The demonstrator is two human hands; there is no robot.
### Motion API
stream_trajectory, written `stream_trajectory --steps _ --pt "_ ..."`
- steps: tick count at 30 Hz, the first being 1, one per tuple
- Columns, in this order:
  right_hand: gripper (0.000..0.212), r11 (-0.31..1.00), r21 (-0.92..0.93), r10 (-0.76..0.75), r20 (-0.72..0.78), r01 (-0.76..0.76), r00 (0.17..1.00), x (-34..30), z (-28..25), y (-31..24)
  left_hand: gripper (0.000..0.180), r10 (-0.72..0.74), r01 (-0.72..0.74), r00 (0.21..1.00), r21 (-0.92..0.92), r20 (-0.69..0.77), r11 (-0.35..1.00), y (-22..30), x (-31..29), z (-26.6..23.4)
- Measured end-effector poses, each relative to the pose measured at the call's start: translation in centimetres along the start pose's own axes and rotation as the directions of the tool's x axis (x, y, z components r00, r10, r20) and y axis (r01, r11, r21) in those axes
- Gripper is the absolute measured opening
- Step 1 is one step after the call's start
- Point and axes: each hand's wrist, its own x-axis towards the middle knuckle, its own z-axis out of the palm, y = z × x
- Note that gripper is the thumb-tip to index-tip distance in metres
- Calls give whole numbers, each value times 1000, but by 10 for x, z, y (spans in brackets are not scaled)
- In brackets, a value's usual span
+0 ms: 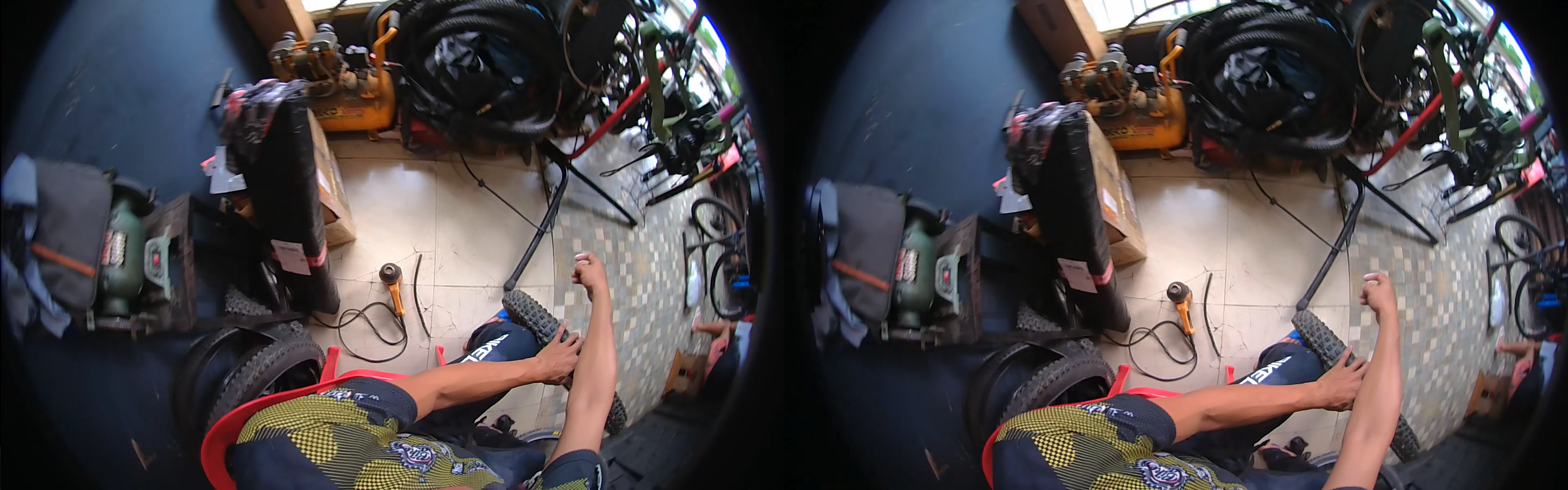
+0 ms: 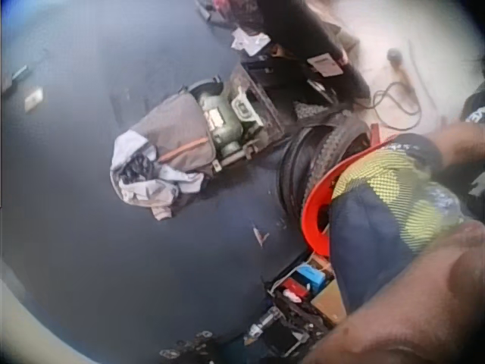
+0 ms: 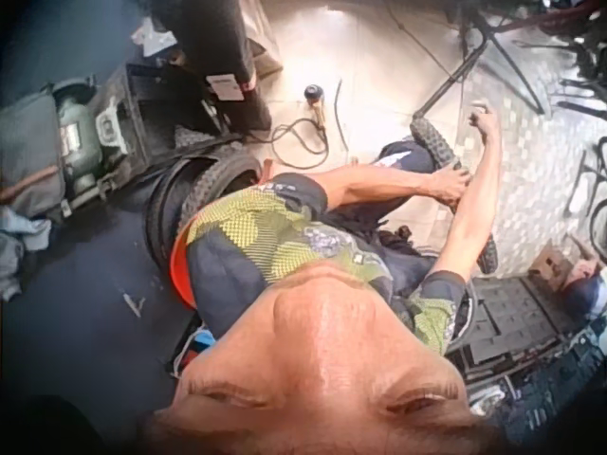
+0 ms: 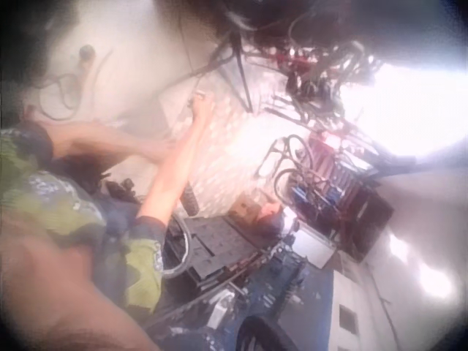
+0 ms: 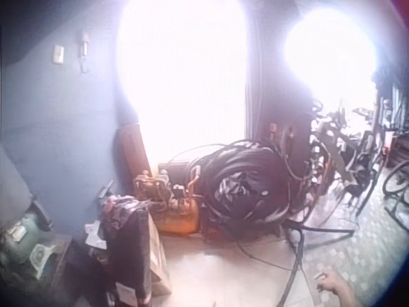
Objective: The person mounts a bicycle tire onto a wheel rim using tire levers. They repeatedly pry the tire bead over the rim edge, rotate the wheel, and reposition the levers to seat the tire fully around the rim.
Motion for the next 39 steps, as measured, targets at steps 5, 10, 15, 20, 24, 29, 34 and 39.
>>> stream_trajectory --steps 5,10,15,20,24,29,34,39 --pt "16 986 138 136 -329 -95 935 93 -14 64 76 2 -80 938 -210 -347 975 7 13 14" --pt "40 905 417 -153 124 89 980 124 172 -145 87 -206 94 968 -550 -145 830 -16 12 69" --pt "93 910 264 -392 300 319 870 42 260 -327 98 -115 132 989 -203 91 970 10 36 3" --pt "95 842 82 -534 276 534 799 18 245 -301 93 -81 66 988 -115 -130 991 -29 6 5" --pt "56 831 48 -557 72 555 828 13 92 -152 56 -177 118 984 -806 16 580 -7 28 -22" --pt "27 911 212 -282 -303 353 910 -155 -52 -62 72 -59 52 977 40 203 998 -1 58 -43" --pt "33 950 -116 -261 -802 288 537 -347 -119 83 91 -45 31 987 92 154 995 14 72 -43" --pt "56 921 118 270 -880 -371 390 -534 -109 171 94 -110 82 965 124 237 989 37 98 -36"
